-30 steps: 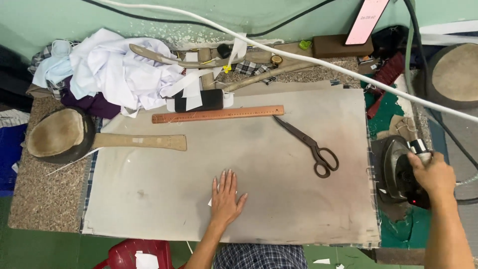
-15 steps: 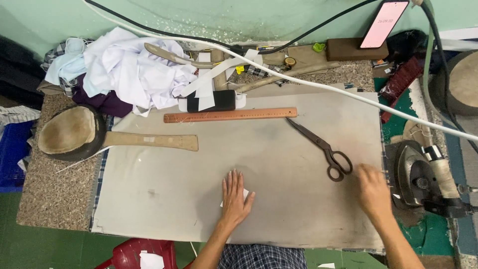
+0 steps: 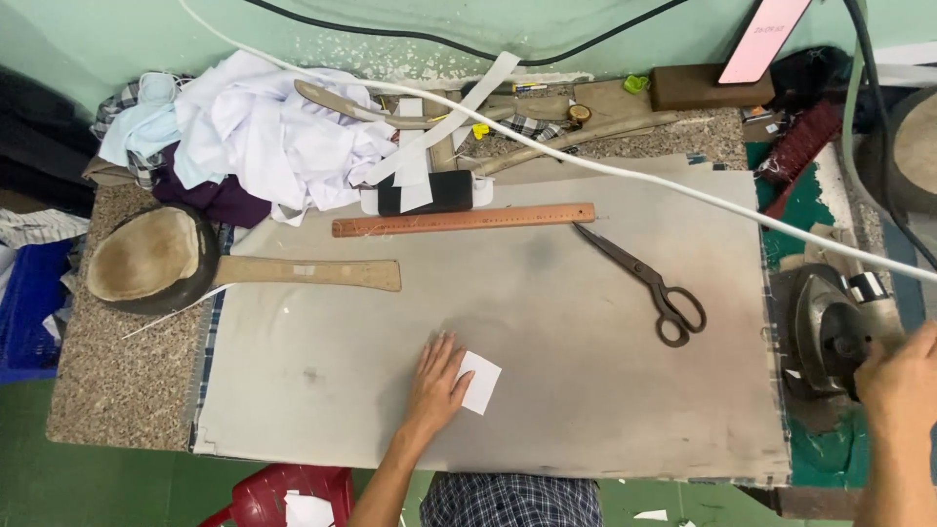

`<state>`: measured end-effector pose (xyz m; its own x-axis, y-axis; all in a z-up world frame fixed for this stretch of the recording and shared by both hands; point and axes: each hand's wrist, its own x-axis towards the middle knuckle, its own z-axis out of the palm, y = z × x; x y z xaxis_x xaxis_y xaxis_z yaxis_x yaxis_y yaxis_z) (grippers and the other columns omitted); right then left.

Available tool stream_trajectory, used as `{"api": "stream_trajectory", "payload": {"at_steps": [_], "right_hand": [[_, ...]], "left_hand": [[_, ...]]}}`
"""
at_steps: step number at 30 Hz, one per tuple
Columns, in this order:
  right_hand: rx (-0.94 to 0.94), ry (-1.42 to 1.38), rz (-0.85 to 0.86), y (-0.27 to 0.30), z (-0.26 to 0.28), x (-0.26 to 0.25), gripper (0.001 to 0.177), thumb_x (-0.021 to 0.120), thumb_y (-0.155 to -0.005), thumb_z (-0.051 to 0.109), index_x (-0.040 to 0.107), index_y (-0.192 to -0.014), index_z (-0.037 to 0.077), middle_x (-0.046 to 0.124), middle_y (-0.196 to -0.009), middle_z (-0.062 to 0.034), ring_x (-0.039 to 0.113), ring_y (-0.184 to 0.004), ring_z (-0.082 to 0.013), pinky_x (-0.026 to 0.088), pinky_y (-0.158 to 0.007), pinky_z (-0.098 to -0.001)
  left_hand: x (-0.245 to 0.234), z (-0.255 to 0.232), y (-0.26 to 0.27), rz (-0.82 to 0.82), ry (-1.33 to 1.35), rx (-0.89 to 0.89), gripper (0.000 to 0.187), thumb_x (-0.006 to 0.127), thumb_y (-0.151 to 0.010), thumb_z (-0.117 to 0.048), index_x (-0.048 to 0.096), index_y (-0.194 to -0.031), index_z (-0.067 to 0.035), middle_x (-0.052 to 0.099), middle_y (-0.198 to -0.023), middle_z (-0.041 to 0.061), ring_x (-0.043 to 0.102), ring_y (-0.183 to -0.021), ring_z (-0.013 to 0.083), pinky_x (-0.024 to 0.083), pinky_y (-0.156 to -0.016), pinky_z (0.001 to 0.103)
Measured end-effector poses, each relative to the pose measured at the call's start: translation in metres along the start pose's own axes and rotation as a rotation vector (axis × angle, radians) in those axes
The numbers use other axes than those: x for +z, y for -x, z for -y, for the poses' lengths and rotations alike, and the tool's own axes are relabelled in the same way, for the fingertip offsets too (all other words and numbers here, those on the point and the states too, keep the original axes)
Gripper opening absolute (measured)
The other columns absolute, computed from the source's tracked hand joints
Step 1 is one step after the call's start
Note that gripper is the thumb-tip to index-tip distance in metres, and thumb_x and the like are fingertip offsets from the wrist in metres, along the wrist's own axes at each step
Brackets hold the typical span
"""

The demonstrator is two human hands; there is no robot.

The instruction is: The person irons a small white fabric piece on a workbench using an electric iron. They then use large shears to trim the edges of the fabric piece, cutting it into smaller rectangular strips.

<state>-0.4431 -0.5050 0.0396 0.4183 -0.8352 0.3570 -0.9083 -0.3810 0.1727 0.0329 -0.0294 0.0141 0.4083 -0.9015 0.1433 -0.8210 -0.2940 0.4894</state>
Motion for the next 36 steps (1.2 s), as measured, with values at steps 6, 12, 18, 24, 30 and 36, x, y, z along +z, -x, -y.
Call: {"api": "stream_trajectory", "payload": {"at_steps": [6, 12, 18, 24, 30, 36], "right_hand": [[0.178, 0.059, 0.405, -0.044, -0.027, 0.088, 0.066, 0.073, -0.098, 0.058, 0.058, -0.129, 0.002, 0.076, -0.115, -0.0255, 0.076, -0.096, -0.0482, 0.059, -0.072, -0.0571], [0.278, -0.18, 0.303, -0.019, 0.009, -0.024, 0.05, 0.069, -0.113, 0.042, 0.052, -0.126, -0.004, 0.075, -0.099, -0.0394, 0.071, -0.085, -0.0614, 0.056, -0.071, -0.061], [0.572, -1.23, 0.347, 0.025, 0.104, -0.111, 0.027, 0.08, -0.103, 0.014, 0.054, -0.107, 0.014, 0.06, -0.09, -0.0034, 0.057, -0.072, -0.0133, 0.048, -0.062, -0.0299], [0.478, -1.915, 0.295, 0.081, 0.176, -0.023, 0.035, 0.081, -0.084, 0.026, 0.068, -0.115, 0.014, 0.073, -0.106, 0.0011, 0.07, -0.088, -0.0099, 0.06, -0.081, -0.0271], [0.462, -2.005, 0.26, 0.105, 0.226, -0.055, 0.041, 0.08, -0.083, 0.022, 0.067, -0.12, 0.01, 0.074, -0.106, -0.0014, 0.071, -0.088, -0.0132, 0.06, -0.081, -0.028], [0.536, -2.078, 0.191, 0.155, 0.257, -0.105, 0.047, 0.079, -0.082, 0.018, 0.065, -0.125, 0.007, 0.074, -0.107, -0.0039, 0.072, -0.089, -0.0165, 0.06, -0.081, -0.0289]], "left_hand": [[0.0, -0.032, -0.024, -0.002, -0.025, 0.139, 0.039, 0.058, -0.105, -0.025, 0.06, -0.136, -0.001, 0.047, -0.155, 0.022, 0.04, -0.148, 0.039, 0.027, -0.124, 0.055], [-0.007, -0.013, 0.005, 0.031, -0.089, -0.077, 0.054, 0.043, -0.108, -0.039, 0.049, -0.149, -0.004, 0.032, -0.165, 0.02, 0.027, -0.154, 0.0368, 0.018, -0.126, 0.053], [-0.001, 0.045, 0.024, -0.091, -0.274, -0.247, 0.07, 0.041, -0.106, -0.048, 0.035, -0.157, -0.001, 0.025, -0.168, 0.022, 0.021, -0.157, 0.0394, 0.014, -0.127, 0.058], [-0.058, 0.076, 0.038, 0.039, -0.283, -0.477, 0.065, 0.042, -0.108, -0.046, 0.035, -0.159, -0.005, 0.029, -0.167, 0.024, 0.023, -0.156, 0.0376, 0.011, -0.127, 0.059], [-0.058, 0.081, 0.041, 0.071, -0.242, -0.462, 0.068, 0.04, -0.107, -0.049, 0.034, -0.158, -0.004, 0.025, -0.168, 0.025, 0.018, -0.158, 0.038, 0.005, -0.126, 0.059], [-0.044, 0.093, 0.048, -0.032, -0.418, -0.362, 0.074, 0.033, -0.104, -0.054, 0.032, -0.16, -0.004, 0.029, -0.167, 0.02, 0.024, -0.155, 0.0366, 0.015, -0.126, 0.055]]}}
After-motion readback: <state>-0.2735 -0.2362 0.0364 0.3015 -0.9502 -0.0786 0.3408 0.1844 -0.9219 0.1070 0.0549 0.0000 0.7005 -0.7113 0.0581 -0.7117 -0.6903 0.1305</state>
